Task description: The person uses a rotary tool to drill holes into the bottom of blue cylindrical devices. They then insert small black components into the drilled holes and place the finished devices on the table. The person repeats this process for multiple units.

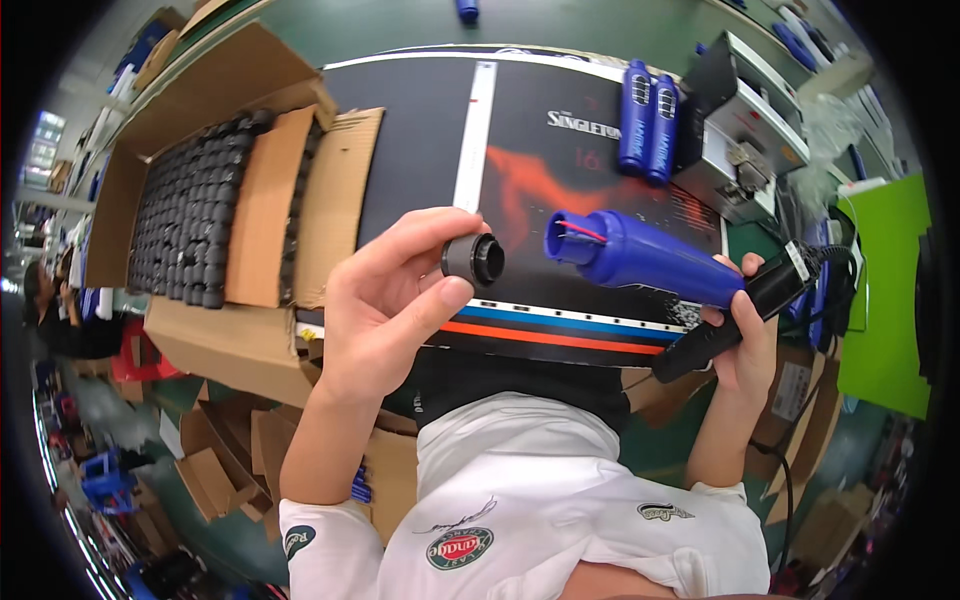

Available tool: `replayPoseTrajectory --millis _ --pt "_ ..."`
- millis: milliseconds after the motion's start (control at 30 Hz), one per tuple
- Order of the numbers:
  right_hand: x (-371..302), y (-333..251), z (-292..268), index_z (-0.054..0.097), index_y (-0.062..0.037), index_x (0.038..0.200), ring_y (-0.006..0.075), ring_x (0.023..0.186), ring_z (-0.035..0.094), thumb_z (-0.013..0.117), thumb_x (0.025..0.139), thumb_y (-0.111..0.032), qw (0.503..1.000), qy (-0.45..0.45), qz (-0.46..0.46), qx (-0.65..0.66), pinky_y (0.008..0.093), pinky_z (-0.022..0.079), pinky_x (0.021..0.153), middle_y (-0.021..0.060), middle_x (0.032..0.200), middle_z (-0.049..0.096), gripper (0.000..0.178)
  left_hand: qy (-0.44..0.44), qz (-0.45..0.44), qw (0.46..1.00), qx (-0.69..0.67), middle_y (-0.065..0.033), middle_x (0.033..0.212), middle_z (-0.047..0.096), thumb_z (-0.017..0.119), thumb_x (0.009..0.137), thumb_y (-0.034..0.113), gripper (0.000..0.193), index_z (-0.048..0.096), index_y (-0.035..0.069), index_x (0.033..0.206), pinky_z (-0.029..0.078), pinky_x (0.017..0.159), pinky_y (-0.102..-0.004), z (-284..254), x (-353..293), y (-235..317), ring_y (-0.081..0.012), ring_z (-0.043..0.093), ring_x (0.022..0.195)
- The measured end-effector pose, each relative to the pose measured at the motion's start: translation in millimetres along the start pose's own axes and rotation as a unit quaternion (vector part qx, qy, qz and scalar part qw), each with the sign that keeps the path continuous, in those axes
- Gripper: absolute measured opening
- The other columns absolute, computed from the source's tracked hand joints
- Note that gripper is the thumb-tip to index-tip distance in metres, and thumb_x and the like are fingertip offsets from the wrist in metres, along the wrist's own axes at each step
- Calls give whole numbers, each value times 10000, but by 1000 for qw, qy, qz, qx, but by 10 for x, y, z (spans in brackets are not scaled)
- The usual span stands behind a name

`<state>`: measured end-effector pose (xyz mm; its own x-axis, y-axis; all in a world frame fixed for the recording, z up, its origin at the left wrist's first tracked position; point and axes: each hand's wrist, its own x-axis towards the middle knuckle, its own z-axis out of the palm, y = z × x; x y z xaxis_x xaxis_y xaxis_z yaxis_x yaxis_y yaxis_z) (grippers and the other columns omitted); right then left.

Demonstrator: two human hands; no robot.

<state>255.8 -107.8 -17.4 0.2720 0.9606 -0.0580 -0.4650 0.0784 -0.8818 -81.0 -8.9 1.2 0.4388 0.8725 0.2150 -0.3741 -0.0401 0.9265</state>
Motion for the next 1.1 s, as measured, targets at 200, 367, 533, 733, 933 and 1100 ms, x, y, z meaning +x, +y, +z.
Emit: replayPoseTrajectory --millis 200,367,533,733,933,1100 --pt "-75 -75 -131 466 -94 1154 138 778 547 696 864 -14 1000 11 -9 -26 263 472 710 206 1185 646 379 -31 80 994 68 -202 1284 532 592 852 -183 406 601 -90 1247 558 924 -302 187 109 -148 -217 630 1090" --pt "-68 -79 -134 467 -92 1145 129 765 551 718 847 -30 998 25 -15 -55 265 480 696 214 1168 650 394 -13 80 992 96 -200 1247 557 609 842 -175 408 580 -107 1244 556 974 -345 265 162 -136 -239 631 1124" --pt "-32 -126 -99 472 -86 1138 119 771 559 727 825 -33 996 21 -10 -85 258 480 704 212 1153 658 407 -34 76 987 136 -196 1232 579 650 819 -170 409 601 -90 1218 551 998 -361 177 210 -142 -243 627 1139" --pt "-29 -188 -46 481 -79 1130 114 773 557 733 815 -43 990 28 -5 -136 259 478 708 214 1141 663 405 -52 88 985 137 -214 1239 613 663 800 -184 408 622 -74 1190 545 1006 -360 121 231 -185 -254 628 1161" --pt "-61 -210 -25 490 -67 1137 115 771 561 737 816 -45 986 49 -26 -155 265 480 708 221 1145 665 406 -81 61 986 133 -251 1263 602 656 805 -191 385 618 -64 1167 544 996 -359 94 214 -267 -284 627 1174" --pt "-149 -323 87 505 -50 1135 105 759 560 730 820 -22 977 61 -58 -197 254 472 695 228 1157 668 387 -97 97 974 179 -239 1247 611 665 805 -184 391 612 -63 1173 543 991 -350 103 239 -266 -270 632 1163"
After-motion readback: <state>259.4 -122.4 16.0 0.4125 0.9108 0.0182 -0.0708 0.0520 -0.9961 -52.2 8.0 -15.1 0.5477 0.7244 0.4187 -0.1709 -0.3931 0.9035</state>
